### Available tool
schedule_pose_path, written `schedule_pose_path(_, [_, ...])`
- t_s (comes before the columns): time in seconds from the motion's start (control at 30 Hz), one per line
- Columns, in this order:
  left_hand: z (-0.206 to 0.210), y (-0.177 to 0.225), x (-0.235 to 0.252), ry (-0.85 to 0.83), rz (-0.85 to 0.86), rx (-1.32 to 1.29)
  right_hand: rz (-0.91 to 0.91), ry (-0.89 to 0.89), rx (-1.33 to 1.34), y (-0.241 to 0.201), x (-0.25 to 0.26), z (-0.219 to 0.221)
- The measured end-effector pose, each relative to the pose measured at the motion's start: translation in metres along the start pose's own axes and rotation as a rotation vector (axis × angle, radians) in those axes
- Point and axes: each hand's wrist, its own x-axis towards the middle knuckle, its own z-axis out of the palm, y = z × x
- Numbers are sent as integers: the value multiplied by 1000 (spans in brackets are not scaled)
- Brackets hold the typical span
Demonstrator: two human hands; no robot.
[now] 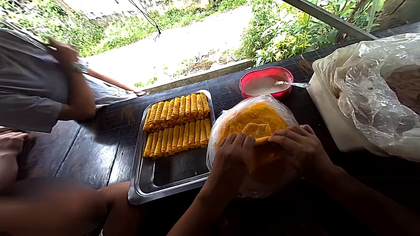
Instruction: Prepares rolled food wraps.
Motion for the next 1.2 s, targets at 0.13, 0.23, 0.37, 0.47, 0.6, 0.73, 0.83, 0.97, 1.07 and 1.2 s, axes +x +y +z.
schedule_pose_path(0.13, [2,-17,10,-11,-36,-32,44,-38,37,7,16,6])
schedule_pose_path(0.23, [7,-24,17,-4,-36,-8,54,-50,48,11,26,9])
schedule_pose_path(0.37, [9,-21,19,38,-9,31,27,-35,59,11,32,10])
schedule_pose_path(0.47, [5,-12,7,23,-22,101,-34,17,23,8,17,12])
schedule_pose_path(0.6, [1,-11,3,12,-46,96,-9,43,11,9,12,14])
schedule_pose_path(0.73, [-2,-28,20,39,-42,48,37,39,104,16,33,12])
schedule_pose_path(0.83, [1,-42,30,27,-41,20,58,11,108,25,42,14])
schedule_pose_path(0.97, [4,-49,35,12,-54,-39,74,-14,130,31,46,20])
schedule_pose_path(1.07, [7,-48,32,11,-40,-40,71,-47,107,30,44,20])
schedule_pose_path(1.2, [9,-44,32,7,-63,-6,59,-79,90,33,47,20])
